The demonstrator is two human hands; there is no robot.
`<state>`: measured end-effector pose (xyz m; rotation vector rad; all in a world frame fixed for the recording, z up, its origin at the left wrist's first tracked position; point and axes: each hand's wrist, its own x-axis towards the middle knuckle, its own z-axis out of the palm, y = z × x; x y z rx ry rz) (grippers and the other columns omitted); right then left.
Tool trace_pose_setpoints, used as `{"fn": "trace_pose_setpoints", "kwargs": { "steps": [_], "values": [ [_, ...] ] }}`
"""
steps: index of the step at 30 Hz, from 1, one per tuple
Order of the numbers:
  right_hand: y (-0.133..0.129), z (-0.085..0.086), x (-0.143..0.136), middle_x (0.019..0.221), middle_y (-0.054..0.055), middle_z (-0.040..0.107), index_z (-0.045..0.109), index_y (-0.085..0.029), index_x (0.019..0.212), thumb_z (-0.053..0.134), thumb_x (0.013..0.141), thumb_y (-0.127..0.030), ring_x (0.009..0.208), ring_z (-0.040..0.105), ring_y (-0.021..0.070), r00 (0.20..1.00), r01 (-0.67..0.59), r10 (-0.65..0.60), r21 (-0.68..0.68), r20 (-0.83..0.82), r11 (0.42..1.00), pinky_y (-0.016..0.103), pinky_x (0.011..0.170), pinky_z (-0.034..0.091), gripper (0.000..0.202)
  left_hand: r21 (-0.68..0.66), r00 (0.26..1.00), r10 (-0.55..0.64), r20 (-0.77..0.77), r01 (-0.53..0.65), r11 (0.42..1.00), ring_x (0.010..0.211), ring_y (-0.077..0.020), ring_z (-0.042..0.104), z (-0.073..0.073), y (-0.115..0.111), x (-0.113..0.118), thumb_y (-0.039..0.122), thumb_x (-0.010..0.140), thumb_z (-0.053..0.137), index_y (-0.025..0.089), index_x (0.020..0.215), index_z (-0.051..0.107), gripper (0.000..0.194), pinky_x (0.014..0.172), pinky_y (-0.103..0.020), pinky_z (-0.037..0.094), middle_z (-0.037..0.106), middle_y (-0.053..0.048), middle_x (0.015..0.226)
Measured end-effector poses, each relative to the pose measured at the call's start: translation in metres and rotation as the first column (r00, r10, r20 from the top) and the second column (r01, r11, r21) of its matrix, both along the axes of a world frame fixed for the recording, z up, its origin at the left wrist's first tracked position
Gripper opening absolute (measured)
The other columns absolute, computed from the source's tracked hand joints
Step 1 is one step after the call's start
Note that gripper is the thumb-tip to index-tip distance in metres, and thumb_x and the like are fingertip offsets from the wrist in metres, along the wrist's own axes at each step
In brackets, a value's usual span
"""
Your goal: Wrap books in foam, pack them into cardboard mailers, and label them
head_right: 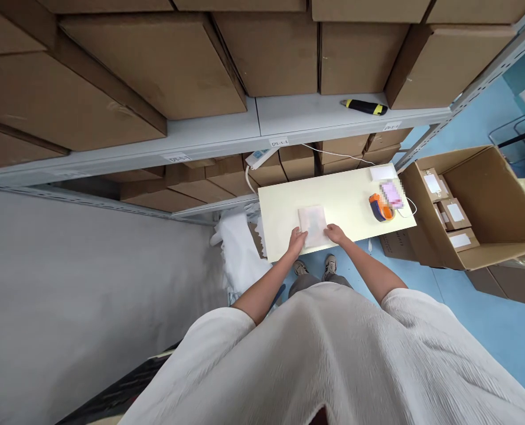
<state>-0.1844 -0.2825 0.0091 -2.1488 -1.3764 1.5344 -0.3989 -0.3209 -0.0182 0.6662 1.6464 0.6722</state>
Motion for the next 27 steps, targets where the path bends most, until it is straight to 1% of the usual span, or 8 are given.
{"fn": "trace_pose_setpoints", "kwargs": {
  "steps": [4, 8, 13, 16, 19, 21, 24, 27],
  "values": [
    [-0.001, -0.009, -0.006, 0.149, 0.019, 0.072, 0.072, -0.016, 0.142, 0.067, 0.096, -0.038, 0.133, 0.069, 0.034, 0.999, -0.028, 0.029, -0.026, 0.043, 0.999, 0.036, 0.104, 0.054, 0.051, -0.035, 0.993, -0.059, -0.103, 0.056, 0.998, 0.142, -0.0317, 0.067, -0.006, 0.0, -0.013, 0.022, 0.091, 0.074, 0.017, 0.15, 0.059, 0.06, 0.118, -0.039, 0.052, 0.064, -0.019, 0.161],
    [0.001, -0.018, -0.013, 0.143, 0.016, 0.074, 0.07, -0.016, 0.144, 0.066, 0.093, -0.034, 0.129, 0.071, 0.0306, 0.997, -0.003, 0.003, 0.003, 0.077, 1.0, 0.036, 0.105, 0.055, 0.054, -0.013, 0.989, -0.123, -0.08, 0.122, 0.992, 0.142, -0.029, 0.068, -0.013, -0.001, -0.017, 0.019, 0.089, 0.073, 0.017, 0.145, 0.062, 0.057, 0.118, -0.038, 0.053, 0.067, -0.019, 0.157],
    [0.002, -0.03, -0.021, 0.127, 0.011, 0.078, 0.072, -0.019, 0.135, 0.068, 0.084, -0.032, 0.117, 0.073, 0.0274, 0.994, 0.068, -0.07, 0.031, 0.087, 0.997, 0.034, 0.1, 0.058, 0.052, 0.019, 0.988, -0.153, -0.026, 0.153, 0.988, 0.141, -0.0296, 0.068, -0.02, -0.006, -0.016, 0.022, 0.084, 0.079, 0.021, 0.144, 0.063, 0.063, 0.119, -0.04, 0.053, 0.066, -0.015, 0.158],
    [0.001, -0.033, -0.023, 0.115, 0.009, 0.079, 0.072, -0.021, 0.117, 0.068, 0.083, -0.033, 0.105, 0.074, 0.0256, 0.994, 0.105, -0.105, 0.01, 0.036, 0.994, 0.032, 0.088, 0.058, 0.037, 0.009, 0.99, -0.137, -0.031, 0.137, 0.99, 0.143, -0.0302, 0.067, -0.022, -0.009, -0.017, 0.024, 0.082, 0.081, 0.023, 0.143, 0.065, 0.063, 0.12, -0.041, 0.053, 0.066, -0.013, 0.159],
    [-0.001, -0.028, -0.02, 0.097, 0.005, 0.076, 0.067, -0.023, 0.098, 0.068, 0.081, -0.031, 0.091, 0.071, 0.0231, 0.991, 0.131, -0.131, 0.022, -0.024, 0.991, 0.03, 0.077, 0.055, 0.019, 0.016, 0.992, -0.123, -0.01, 0.124, 0.992, 0.144, -0.0318, 0.066, -0.021, -0.008, -0.017, 0.022, 0.08, 0.083, 0.023, 0.139, 0.069, 0.06, 0.12, -0.042, 0.052, 0.068, -0.015, 0.157],
    [0.0, -0.021, -0.015, 0.091, 0.002, 0.073, 0.062, -0.025, 0.092, 0.068, 0.079, -0.03, 0.086, 0.068, 0.0218, 0.989, 0.147, -0.145, 0.053, -0.04, 0.988, 0.03, 0.074, 0.053, 0.015, 0.027, 0.99, -0.134, 0.033, 0.134, 0.991, 0.146, -0.0334, 0.065, -0.018, -0.004, -0.012, 0.021, 0.08, 0.083, 0.021, 0.136, 0.07, 0.058, 0.121, -0.044, 0.051, 0.067, -0.017, 0.158],
    [0.005, -0.005, -0.001, 0.087, 0.0, 0.069, 0.058, -0.026, 0.091, 0.067, 0.077, -0.03, 0.083, 0.065, 0.0211, 0.985, 0.174, -0.172, 0.092, -0.029, 0.981, 0.03, 0.075, 0.052, 0.017, 0.044, 0.979, -0.167, 0.114, 0.163, 0.986, 0.15, -0.034, 0.063, -0.011, 0.007, 0.008, 0.02, 0.08, 0.084, 0.02, 0.136, 0.071, 0.057, 0.123, -0.044, 0.049, 0.067, -0.018, 0.158],
    [0.013, 0.012, 0.012, 0.089, 0.0, 0.068, 0.056, -0.027, 0.092, 0.067, 0.075, -0.03, 0.085, 0.065, 0.0215, 0.977, 0.205, -0.21, 0.134, 0.027, 0.97, 0.031, 0.078, 0.052, 0.02, 0.103, 0.963, -0.223, 0.153, 0.209, 0.973, 0.145, -0.032, 0.066, -0.001, 0.016, 0.036, 0.019, 0.083, 0.084, 0.021, 0.134, 0.073, 0.052, 0.122, -0.043, 0.051, 0.073, -0.015, 0.15]
  ]
}}
